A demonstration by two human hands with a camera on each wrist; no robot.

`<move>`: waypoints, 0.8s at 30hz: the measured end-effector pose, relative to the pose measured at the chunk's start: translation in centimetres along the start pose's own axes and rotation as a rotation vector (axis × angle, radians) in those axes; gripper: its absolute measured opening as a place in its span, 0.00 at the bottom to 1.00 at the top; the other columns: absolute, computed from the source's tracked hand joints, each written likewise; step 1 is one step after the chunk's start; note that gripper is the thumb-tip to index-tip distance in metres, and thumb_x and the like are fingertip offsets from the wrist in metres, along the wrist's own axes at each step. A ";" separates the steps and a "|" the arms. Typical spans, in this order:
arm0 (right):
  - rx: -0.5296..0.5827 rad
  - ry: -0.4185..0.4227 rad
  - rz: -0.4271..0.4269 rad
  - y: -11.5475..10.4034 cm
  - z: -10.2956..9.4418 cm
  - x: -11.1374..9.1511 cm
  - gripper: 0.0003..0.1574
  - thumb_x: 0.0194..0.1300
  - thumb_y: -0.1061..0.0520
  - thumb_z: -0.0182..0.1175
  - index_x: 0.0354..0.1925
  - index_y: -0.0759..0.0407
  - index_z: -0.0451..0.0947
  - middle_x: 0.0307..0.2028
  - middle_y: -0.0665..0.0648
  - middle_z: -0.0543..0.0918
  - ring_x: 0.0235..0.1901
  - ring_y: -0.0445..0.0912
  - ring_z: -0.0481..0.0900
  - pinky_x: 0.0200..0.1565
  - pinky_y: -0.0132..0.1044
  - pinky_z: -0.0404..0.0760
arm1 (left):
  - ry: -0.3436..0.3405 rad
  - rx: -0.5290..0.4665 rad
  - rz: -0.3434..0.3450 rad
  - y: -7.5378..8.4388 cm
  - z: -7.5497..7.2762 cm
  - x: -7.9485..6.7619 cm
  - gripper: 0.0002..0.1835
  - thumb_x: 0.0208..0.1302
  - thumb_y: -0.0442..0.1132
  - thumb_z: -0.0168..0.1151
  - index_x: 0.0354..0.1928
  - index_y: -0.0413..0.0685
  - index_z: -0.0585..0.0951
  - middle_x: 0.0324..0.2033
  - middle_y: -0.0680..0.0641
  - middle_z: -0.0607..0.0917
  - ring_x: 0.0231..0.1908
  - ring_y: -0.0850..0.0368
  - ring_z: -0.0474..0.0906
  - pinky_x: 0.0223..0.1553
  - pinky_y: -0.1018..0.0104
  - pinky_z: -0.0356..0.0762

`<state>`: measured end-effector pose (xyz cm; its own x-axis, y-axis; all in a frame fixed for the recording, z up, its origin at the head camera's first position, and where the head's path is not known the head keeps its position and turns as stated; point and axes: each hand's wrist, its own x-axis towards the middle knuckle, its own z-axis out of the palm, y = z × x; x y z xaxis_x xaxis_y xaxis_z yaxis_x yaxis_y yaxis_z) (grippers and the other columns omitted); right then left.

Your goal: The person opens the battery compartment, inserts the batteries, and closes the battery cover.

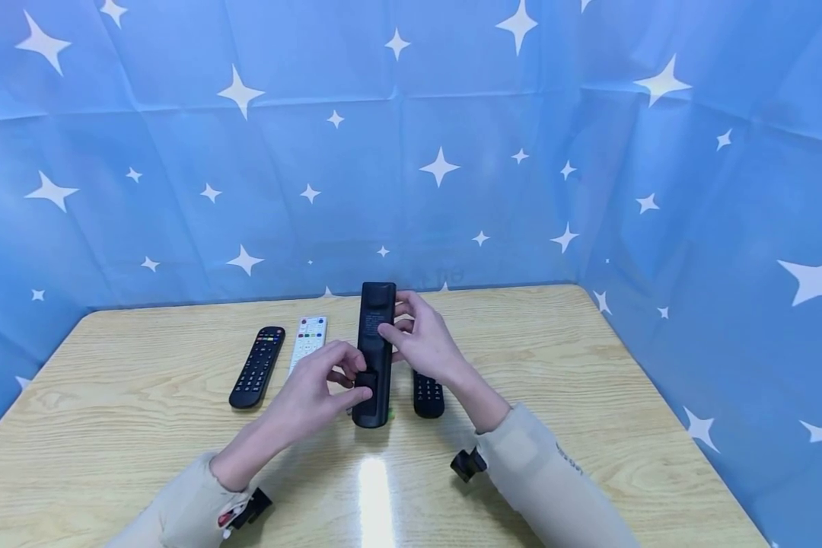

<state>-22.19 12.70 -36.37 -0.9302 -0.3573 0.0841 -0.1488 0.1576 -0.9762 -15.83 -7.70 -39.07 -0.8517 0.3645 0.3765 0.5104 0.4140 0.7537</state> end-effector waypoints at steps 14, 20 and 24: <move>0.012 0.004 0.007 0.0 0.0 0.1 0.32 0.75 0.65 0.59 0.71 0.63 0.60 0.53 0.66 0.77 0.42 0.54 0.85 0.36 0.51 0.88 | 0.024 -0.031 0.018 -0.1 0.1 -0.2 0.18 0.57 0.25 0.75 0.47 0.44 0.83 0.38 0.51 0.81 0.38 0.57 0.80 0.36 0.69 0.84; 0.017 0.001 0.008 0.1 0.0 0.1 0.32 0.75 0.65 0.58 0.72 0.63 0.59 0.54 0.67 0.77 0.44 0.55 0.85 0.36 0.51 0.88 | 0.029 -0.045 0.030 -0.1 0.1 -0.3 0.16 0.58 0.24 0.74 0.47 0.44 0.85 0.39 0.51 0.82 0.37 0.58 0.81 0.35 0.69 0.85; 0.015 0.005 0.010 0.1 0.0 0.1 0.33 0.75 0.64 0.59 0.72 0.63 0.59 0.54 0.67 0.77 0.44 0.55 0.85 0.37 0.50 0.88 | 0.040 -0.050 0.021 -0.1 0.0 -0.3 0.16 0.58 0.24 0.74 0.46 0.45 0.86 0.39 0.51 0.83 0.36 0.58 0.82 0.34 0.69 0.85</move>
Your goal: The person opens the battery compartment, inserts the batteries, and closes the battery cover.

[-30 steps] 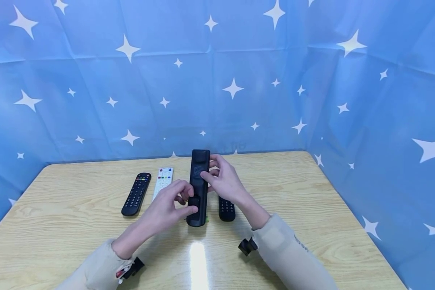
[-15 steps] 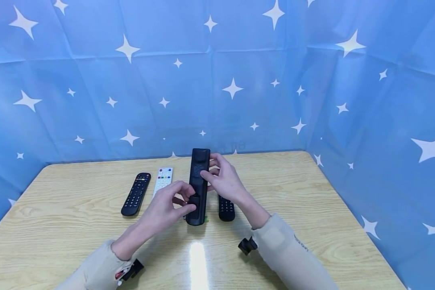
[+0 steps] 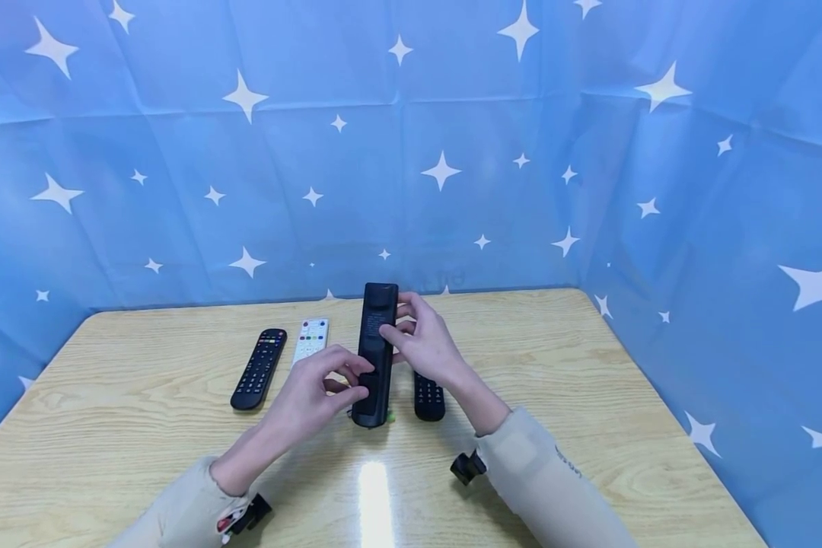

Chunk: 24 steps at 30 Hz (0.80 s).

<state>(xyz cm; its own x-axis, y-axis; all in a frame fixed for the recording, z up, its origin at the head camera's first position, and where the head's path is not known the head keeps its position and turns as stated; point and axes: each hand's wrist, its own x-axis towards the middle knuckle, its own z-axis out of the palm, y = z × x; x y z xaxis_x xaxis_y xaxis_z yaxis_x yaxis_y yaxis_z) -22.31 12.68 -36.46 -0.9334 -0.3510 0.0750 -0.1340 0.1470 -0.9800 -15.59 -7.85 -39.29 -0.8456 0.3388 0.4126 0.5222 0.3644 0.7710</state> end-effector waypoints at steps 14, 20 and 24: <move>-0.019 0.016 0.011 0.3 -0.5 0.3 0.34 0.74 0.64 0.60 0.72 0.63 0.60 0.53 0.67 0.77 0.45 0.55 0.85 0.36 0.51 0.88 | 0.029 -0.045 -0.085 -0.1 -0.9 -0.3 0.16 0.59 0.26 0.75 0.47 0.47 0.87 0.40 0.53 0.83 0.36 0.60 0.82 0.36 0.68 0.86; -0.037 0.035 0.017 0.5 -1.1 0.4 0.36 0.73 0.63 0.61 0.73 0.64 0.59 0.54 0.68 0.76 0.45 0.54 0.85 0.38 0.53 0.88 | 0.010 -0.052 -0.100 -0.4 -1.6 -0.6 0.15 0.58 0.24 0.74 0.46 0.45 0.86 0.39 0.50 0.84 0.36 0.58 0.82 0.34 0.67 0.85; -0.028 0.031 0.021 0.5 -1.4 0.4 0.36 0.73 0.64 0.61 0.73 0.65 0.58 0.54 0.69 0.75 0.45 0.56 0.84 0.38 0.52 0.88 | -0.018 -0.031 -0.121 -0.7 -1.9 -0.9 0.15 0.57 0.24 0.74 0.45 0.44 0.86 0.39 0.50 0.84 0.35 0.58 0.83 0.33 0.67 0.85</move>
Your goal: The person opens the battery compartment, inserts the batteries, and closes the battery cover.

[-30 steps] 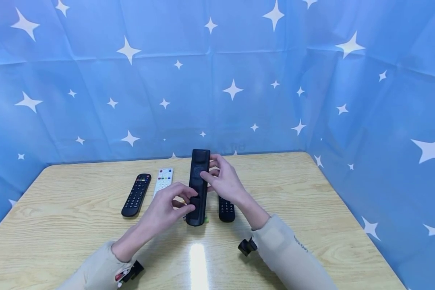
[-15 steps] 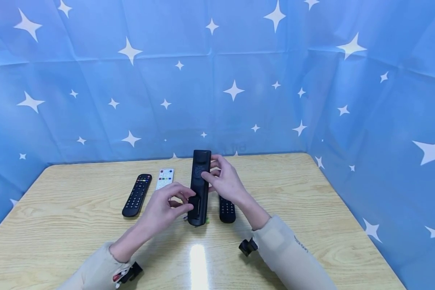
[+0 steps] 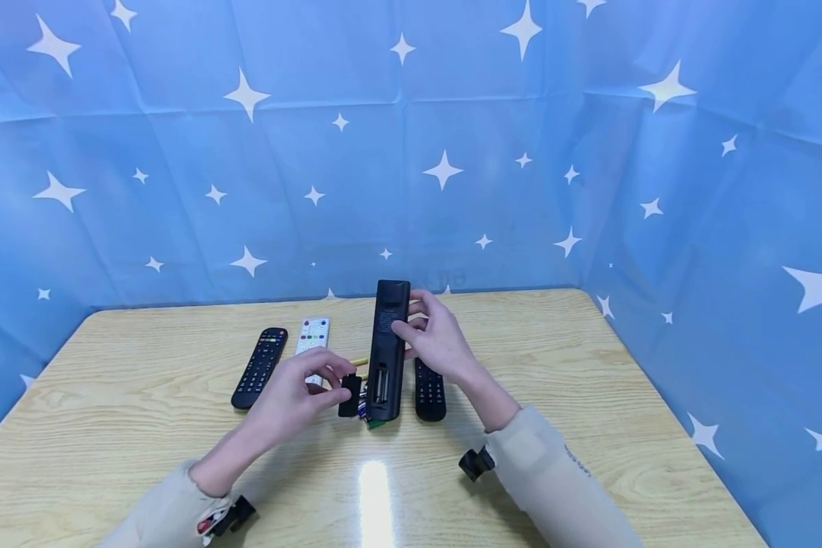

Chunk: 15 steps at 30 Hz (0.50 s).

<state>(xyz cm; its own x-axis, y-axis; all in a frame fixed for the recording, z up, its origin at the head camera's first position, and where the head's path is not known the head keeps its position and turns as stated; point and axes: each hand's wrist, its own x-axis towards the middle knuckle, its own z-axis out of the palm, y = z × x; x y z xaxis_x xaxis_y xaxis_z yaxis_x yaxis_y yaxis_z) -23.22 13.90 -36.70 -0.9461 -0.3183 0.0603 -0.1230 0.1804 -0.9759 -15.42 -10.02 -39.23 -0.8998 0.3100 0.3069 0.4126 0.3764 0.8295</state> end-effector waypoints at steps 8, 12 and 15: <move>0.004 0.006 -0.005 0.1 -0.4 0.0 0.34 0.73 0.64 0.60 0.72 0.65 0.60 0.54 0.69 0.75 0.45 0.56 0.85 0.37 0.51 0.88 | -0.064 0.062 -0.012 -0.6 -0.5 -0.3 0.14 0.57 0.24 0.75 0.44 0.43 0.86 0.40 0.51 0.84 0.36 0.58 0.82 0.34 0.67 0.84; 0.010 0.011 -0.001 0.2 -0.5 0.0 0.34 0.73 0.65 0.60 0.72 0.64 0.60 0.54 0.69 0.75 0.45 0.56 0.84 0.37 0.50 0.89 | -0.132 0.117 -0.033 -0.7 -0.7 -0.3 0.14 0.57 0.24 0.74 0.43 0.43 0.86 0.41 0.51 0.85 0.35 0.60 0.82 0.35 0.67 0.83; 0.002 0.015 -0.001 0.2 -0.7 -0.1 0.36 0.74 0.64 0.60 0.73 0.64 0.59 0.55 0.69 0.75 0.46 0.56 0.84 0.38 0.50 0.88 | -0.191 0.159 -0.043 -0.8 -0.9 -0.4 0.13 0.57 0.24 0.74 0.43 0.42 0.85 0.40 0.51 0.85 0.34 0.60 0.82 0.35 0.68 0.82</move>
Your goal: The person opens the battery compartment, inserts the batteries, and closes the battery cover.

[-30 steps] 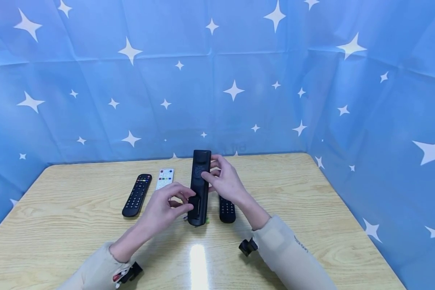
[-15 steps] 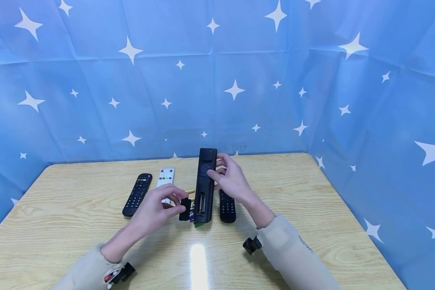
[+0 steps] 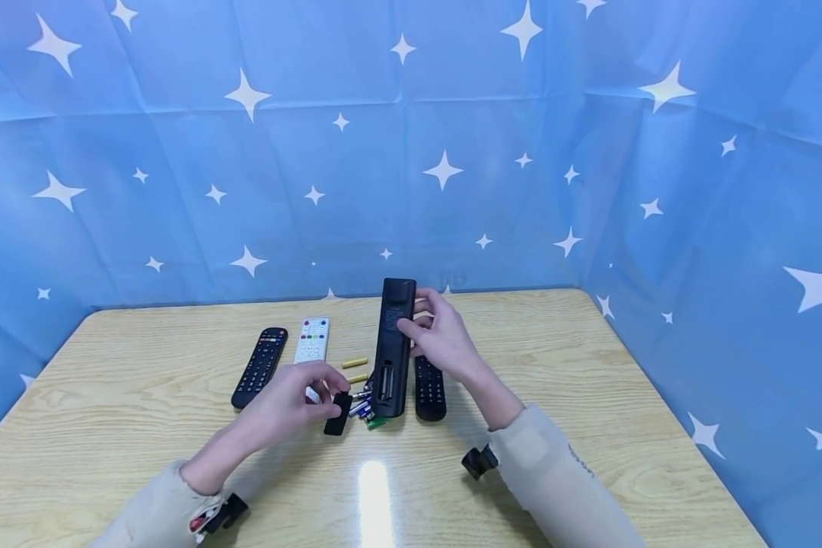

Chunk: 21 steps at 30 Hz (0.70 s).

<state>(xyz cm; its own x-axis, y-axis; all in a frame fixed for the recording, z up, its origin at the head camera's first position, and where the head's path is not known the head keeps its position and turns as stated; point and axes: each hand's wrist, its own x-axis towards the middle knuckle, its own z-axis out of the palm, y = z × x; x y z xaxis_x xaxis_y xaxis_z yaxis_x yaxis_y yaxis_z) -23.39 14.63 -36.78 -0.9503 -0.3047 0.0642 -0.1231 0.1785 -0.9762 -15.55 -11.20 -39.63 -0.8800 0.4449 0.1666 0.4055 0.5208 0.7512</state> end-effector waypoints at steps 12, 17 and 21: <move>-0.009 0.013 0.007 -0.2 -0.6 0.0 0.36 0.74 0.63 0.60 0.74 0.64 0.57 0.56 0.69 0.74 0.47 0.57 0.84 0.39 0.52 0.88 | -0.198 0.055 -0.012 -0.4 -0.3 -0.3 0.13 0.56 0.25 0.75 0.40 0.44 0.85 0.32 0.55 0.82 0.32 0.62 0.78 0.34 0.67 0.80; -0.013 0.023 0.009 -0.2 -0.7 0.1 0.37 0.74 0.63 0.59 0.74 0.65 0.57 0.56 0.69 0.75 0.47 0.56 0.84 0.39 0.52 0.88 | -0.245 0.053 -0.015 -0.5 -0.3 -0.4 0.13 0.56 0.24 0.74 0.41 0.42 0.84 0.33 0.54 0.81 0.33 0.62 0.78 0.37 0.66 0.80; -0.015 0.034 0.014 -0.2 -0.8 0.1 0.38 0.74 0.64 0.59 0.75 0.65 0.56 0.56 0.70 0.75 0.47 0.56 0.84 0.39 0.51 0.88 | -0.265 0.082 -0.028 -0.5 -0.2 -0.5 0.14 0.55 0.24 0.75 0.42 0.43 0.84 0.34 0.54 0.81 0.32 0.63 0.78 0.37 0.66 0.80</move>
<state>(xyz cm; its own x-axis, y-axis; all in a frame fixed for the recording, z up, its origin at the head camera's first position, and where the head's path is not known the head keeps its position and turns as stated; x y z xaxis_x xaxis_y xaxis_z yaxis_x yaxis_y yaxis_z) -23.71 15.33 -36.36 -0.9610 -0.2703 0.0581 -0.1142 0.1967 -0.9738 -15.33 -11.86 -40.01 -0.7998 0.5993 -0.0343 0.4104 0.5875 0.6974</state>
